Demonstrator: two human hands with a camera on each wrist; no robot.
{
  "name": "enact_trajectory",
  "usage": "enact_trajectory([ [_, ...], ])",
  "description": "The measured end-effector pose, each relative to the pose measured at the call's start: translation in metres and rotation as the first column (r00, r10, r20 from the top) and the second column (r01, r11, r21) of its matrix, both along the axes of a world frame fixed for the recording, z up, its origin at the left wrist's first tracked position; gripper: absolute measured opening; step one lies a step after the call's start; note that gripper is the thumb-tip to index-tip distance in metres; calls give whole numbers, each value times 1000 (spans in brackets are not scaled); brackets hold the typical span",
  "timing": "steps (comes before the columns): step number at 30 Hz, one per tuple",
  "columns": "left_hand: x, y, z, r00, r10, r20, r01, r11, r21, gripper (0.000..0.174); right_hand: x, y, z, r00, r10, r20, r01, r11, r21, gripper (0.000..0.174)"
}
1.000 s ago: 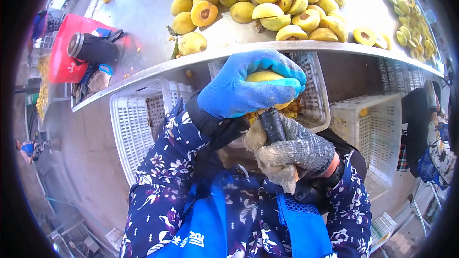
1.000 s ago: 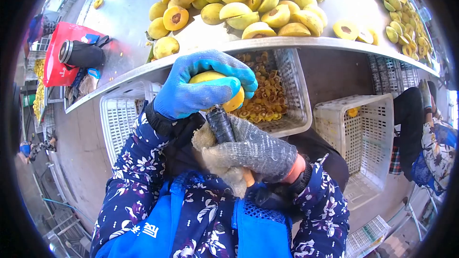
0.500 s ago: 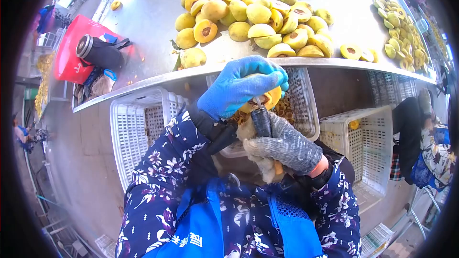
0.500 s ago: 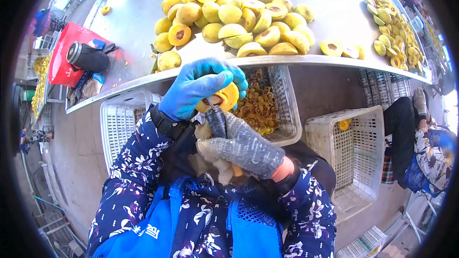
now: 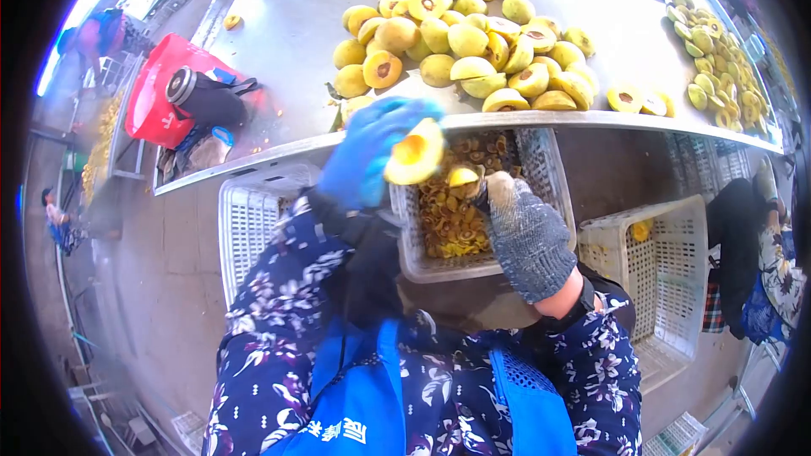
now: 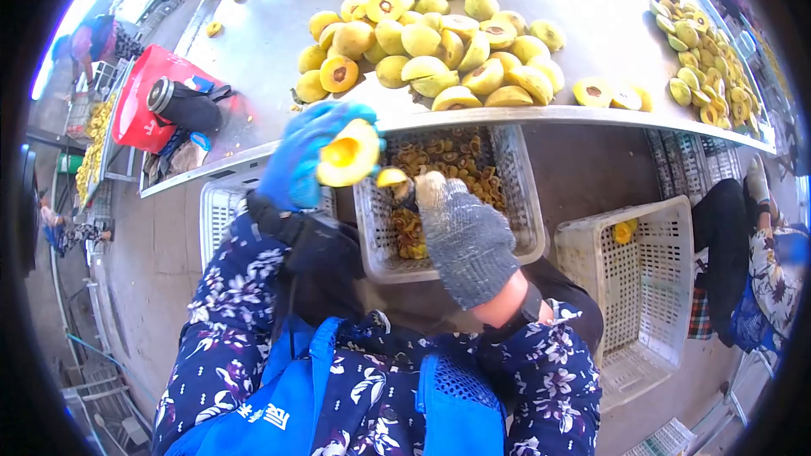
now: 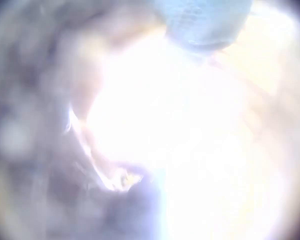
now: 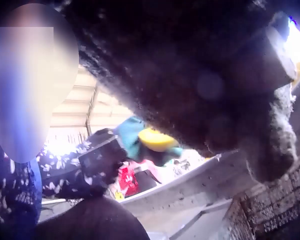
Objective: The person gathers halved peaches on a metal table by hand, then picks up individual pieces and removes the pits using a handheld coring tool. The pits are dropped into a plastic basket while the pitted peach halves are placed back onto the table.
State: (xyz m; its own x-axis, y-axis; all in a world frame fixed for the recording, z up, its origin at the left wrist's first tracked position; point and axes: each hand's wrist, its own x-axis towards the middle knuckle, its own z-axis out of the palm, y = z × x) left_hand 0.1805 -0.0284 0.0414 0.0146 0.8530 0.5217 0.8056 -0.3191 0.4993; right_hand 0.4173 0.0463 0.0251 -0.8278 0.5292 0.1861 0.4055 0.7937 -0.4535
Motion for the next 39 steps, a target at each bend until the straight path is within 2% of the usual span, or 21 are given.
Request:
enact_trajectory([
  [1, -8, -22, 8, 938, 186, 292, -133, 973, -190, 34, -1, 2, 1, 987, 25, 162, -18, 999, -41, 16],
  [2, -15, -49, 17, 764, 393, 512, -194, 896, -399, 33, 3, 4, -9, 989, 29, 146, -23, 999, -46, 16],
  [4, -54, -104, 16, 596, 653, 467, -322, 727, -606, 32, 15, 9, -41, 897, 156, 413, -143, 988, -64, 14],
  [6, -76, -142, 18, 678, 725, -120, -586, 435, -683, 40, 19, 11, -39, 917, 131, 378, -131, 991, -26, 14],
  [7, -81, -150, 17, 646, 652, -396, -729, 373, -574, 43, 21, 11, -37, 928, 105, 358, -117, 993, 14, 15],
  [8, -86, -152, 13, 641, 656, -398, -733, 371, -570, 43, 21, 12, -36, 929, 108, 354, -122, 992, 16, 15],
  [10, -75, -117, 19, 765, 550, -335, -641, 698, -317, 53, 23, 11, -34, 972, 206, 112, -201, 978, -57, 16],
  [11, -73, -94, 13, 734, 632, -248, -672, 625, -398, 59, 21, 8, -38, 975, 187, 122, -187, 982, -11, 15],
  [16, -77, 9, -15, 858, 449, -249, -513, 736, -442, 57, 13, 7, -39, 976, 208, 67, -209, 978, -6, 17],
  [18, -75, 32, -10, 854, 317, -412, -519, 486, -703, 52, 10, 8, -39, 977, 209, 49, -204, 975, -87, 18],
  [24, -91, 24, -29, 828, 344, -444, -558, 585, -588, 47, -1, 10, -34, 977, 181, -112, -205, 945, -256, 17],
  [26, -94, 17, -28, 833, 548, 79, -404, 699, -590, 43, -7, 10, -20, 961, 180, -212, -244, 912, -330, 21],
  [27, -91, 14, -25, 733, 487, 475, -198, 821, -536, 43, -10, 9, -14, 955, 136, -263, -236, 887, -397, 26],
  [28, -85, 9, -23, 732, 491, 472, -195, 815, -546, 43, -12, 7, -10, 947, 87, -309, -230, 855, -465, 31],
  [30, -63, 3, -12, 176, 216, 960, 39, 973, -226, 50, -14, 5, -7, 950, 84, -300, -233, 831, -505, 34],
  [31, -47, 3, -4, 177, 217, 960, 42, 973, -228, 50, -16, 4, -8, 953, 53, -297, -211, 820, -532, 38],
  [33, -12, 8, 6, -236, 80, 968, 71, 995, -65, 49, -21, 2, -6, 964, 11, -265, -170, 792, -586, 45],
  [34, -1, 13, 6, -238, 86, 967, 80, 994, -69, 49, -24, 2, -6, 965, 2, -262, -162, 791, -590, 45],
  [36, 18, 24, 3, -418, 84, 905, 124, 992, -35, 53, -31, 2, -8, 965, -32, -260, -114, 844, -525, 43],
  [37, 26, 29, -6, -386, 128, 913, 76, 991, -107, 53, -33, 4, -10, 946, -46, -322, -132, 850, -510, 41],
  [39, 36, 35, -21, -266, 58, 962, 94, 995, -34, 50, -35, 7, -12, 953, -68, -295, -98, 851, -515, 38],
])
